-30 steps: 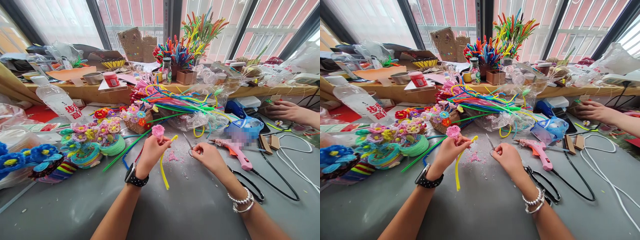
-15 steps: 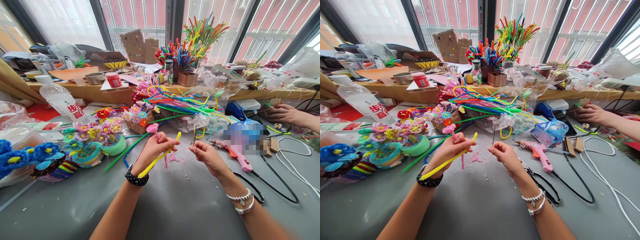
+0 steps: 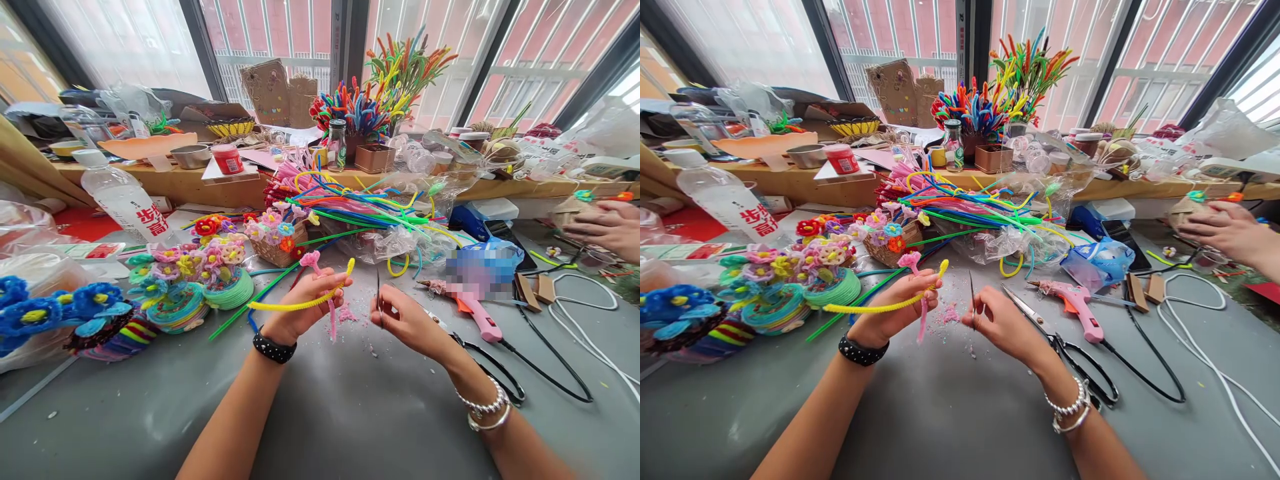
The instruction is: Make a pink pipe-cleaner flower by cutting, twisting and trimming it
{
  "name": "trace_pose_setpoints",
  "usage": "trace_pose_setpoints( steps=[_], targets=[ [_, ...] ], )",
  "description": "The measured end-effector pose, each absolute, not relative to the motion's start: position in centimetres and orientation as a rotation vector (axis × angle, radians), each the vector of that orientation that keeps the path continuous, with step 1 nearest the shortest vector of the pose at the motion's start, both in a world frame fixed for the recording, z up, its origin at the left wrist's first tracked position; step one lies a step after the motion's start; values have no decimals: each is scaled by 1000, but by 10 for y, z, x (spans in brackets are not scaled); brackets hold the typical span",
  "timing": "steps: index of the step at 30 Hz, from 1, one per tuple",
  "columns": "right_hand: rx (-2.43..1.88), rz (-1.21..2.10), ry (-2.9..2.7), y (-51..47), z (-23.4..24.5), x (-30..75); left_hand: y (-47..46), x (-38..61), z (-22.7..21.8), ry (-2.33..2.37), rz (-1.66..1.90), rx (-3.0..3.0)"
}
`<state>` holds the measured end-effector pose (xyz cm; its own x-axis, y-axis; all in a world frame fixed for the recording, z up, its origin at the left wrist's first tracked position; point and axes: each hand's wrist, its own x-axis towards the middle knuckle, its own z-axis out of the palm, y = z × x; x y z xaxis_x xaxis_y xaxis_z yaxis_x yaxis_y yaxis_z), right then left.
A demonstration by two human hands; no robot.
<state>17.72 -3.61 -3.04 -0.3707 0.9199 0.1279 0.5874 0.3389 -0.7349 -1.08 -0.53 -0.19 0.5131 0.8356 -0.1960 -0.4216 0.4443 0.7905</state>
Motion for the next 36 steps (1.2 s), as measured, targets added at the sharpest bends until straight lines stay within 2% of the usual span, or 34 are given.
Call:
trace_pose_setpoints(
  steps=[6,19,36],
  targets=[
    [-1327,810,-2254,-41,-24,176,-5,-8,-6,693,779,755],
    [-1177,1306,-2119,-42,-8,189,-8,-7,-1,594,661,730],
    [-1232,1174,-2153,-38,-14,189,-7,-11,-1,637,585,781]
  ],
)
